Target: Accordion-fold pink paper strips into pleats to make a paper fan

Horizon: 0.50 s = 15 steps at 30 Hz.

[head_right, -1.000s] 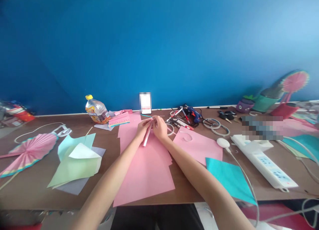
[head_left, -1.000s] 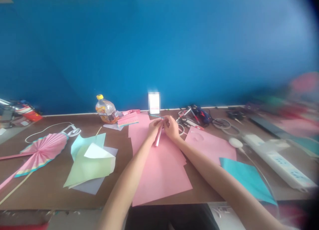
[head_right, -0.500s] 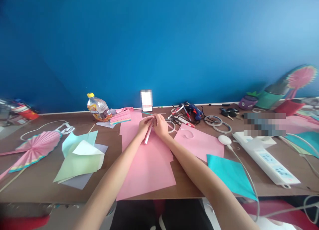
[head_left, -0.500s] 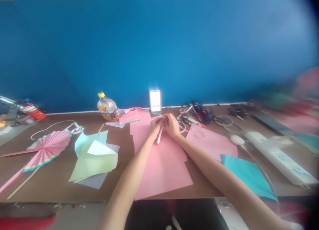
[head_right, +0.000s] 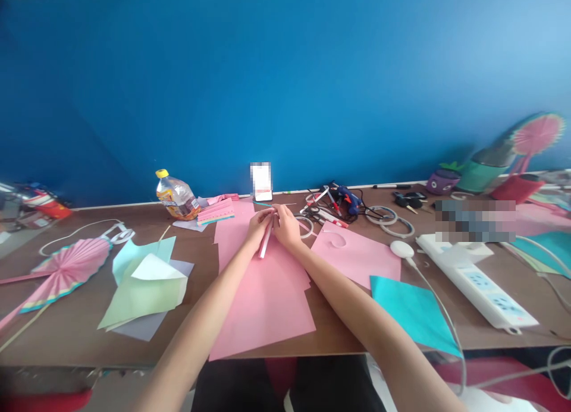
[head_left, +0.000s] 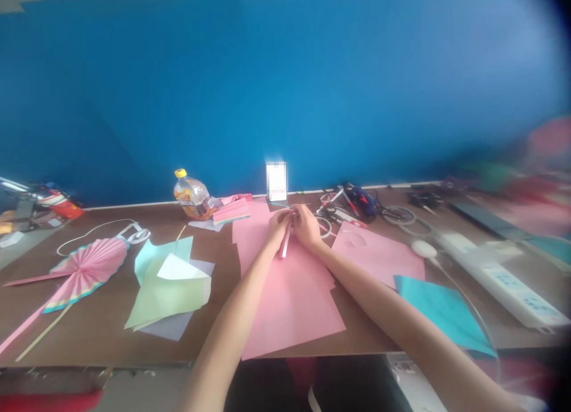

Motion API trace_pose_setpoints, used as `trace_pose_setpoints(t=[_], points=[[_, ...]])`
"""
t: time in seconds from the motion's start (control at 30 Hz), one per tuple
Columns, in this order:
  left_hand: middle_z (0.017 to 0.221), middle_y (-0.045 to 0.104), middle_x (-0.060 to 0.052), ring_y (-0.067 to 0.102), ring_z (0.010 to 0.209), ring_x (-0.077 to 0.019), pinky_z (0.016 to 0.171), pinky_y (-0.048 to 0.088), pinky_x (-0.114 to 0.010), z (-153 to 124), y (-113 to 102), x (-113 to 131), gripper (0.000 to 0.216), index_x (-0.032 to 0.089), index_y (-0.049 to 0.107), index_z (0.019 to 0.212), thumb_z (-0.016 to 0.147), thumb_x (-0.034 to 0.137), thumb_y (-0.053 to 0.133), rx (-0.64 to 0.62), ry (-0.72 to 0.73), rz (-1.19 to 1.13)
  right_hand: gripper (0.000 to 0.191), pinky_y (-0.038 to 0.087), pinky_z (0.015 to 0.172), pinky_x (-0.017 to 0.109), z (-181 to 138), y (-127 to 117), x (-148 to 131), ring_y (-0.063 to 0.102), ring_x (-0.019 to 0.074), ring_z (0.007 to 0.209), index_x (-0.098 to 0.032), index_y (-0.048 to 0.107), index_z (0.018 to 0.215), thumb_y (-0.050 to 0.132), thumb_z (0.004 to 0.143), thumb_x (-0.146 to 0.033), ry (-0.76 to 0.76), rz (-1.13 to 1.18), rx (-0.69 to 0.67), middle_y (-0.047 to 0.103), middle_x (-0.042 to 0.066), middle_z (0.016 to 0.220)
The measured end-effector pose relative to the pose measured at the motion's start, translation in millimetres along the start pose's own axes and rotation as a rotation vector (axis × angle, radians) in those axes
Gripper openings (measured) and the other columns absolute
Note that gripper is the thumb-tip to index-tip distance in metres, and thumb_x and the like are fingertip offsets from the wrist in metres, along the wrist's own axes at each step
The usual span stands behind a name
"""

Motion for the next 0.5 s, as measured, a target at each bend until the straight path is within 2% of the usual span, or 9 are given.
trace_pose_setpoints(t=[0.17,0.33,0.5], points=[[0.100,0.068,-0.007,0.063,0.091,-0.0195,0.080,0.049,-0.032,2.8,-1.6,-5.0,0.029,0.017,0.067,0.096,0.077,0.039,0.066,0.001,0.005,-0.004,0.031,0.046,0.081,0.034,-2.1,-0.1,-0.7,0.059,0.0238,0.096,-0.019,0.056,0.113,0.039,0.087,-0.017,-0.010,-0.082,0.015,0.065,0.009,0.102],[0.098,0.068,-0.007,0.063,0.088,-0.0183,0.080,0.048,-0.031,3.4,-2.2,-8.1,0.030,0.017,0.067,0.095,0.076,0.039,0.065,0.016,-0.002,0.010,0.031,0.045,0.075,0.032,-3.8,0.7,-0.7,0.059,0.0234,0.093,-0.020,0.056,0.110,0.038,0.086,-0.015,-0.005,-0.123,0.007,0.065,0.009,0.100],[0.100,0.069,-0.007,0.062,0.094,-0.0198,0.087,0.046,-0.032,0.0,0.9,-0.7,0.026,0.018,0.067,0.094,0.078,0.038,0.063,-0.007,0.026,0.066,0.033,0.045,0.075,0.034,-3.4,0.6,0.4,0.057,0.0238,0.093,-0.020,0.055,0.110,0.037,0.084,-0.013,0.003,-0.100,0.018,0.063,0.010,0.100]])
Point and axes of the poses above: each hand's wrist, its own z-axis towards the middle knuckle, its own y-axis out of the palm, x = y × z, the point moved 6 cm from there along z, towards the middle knuckle
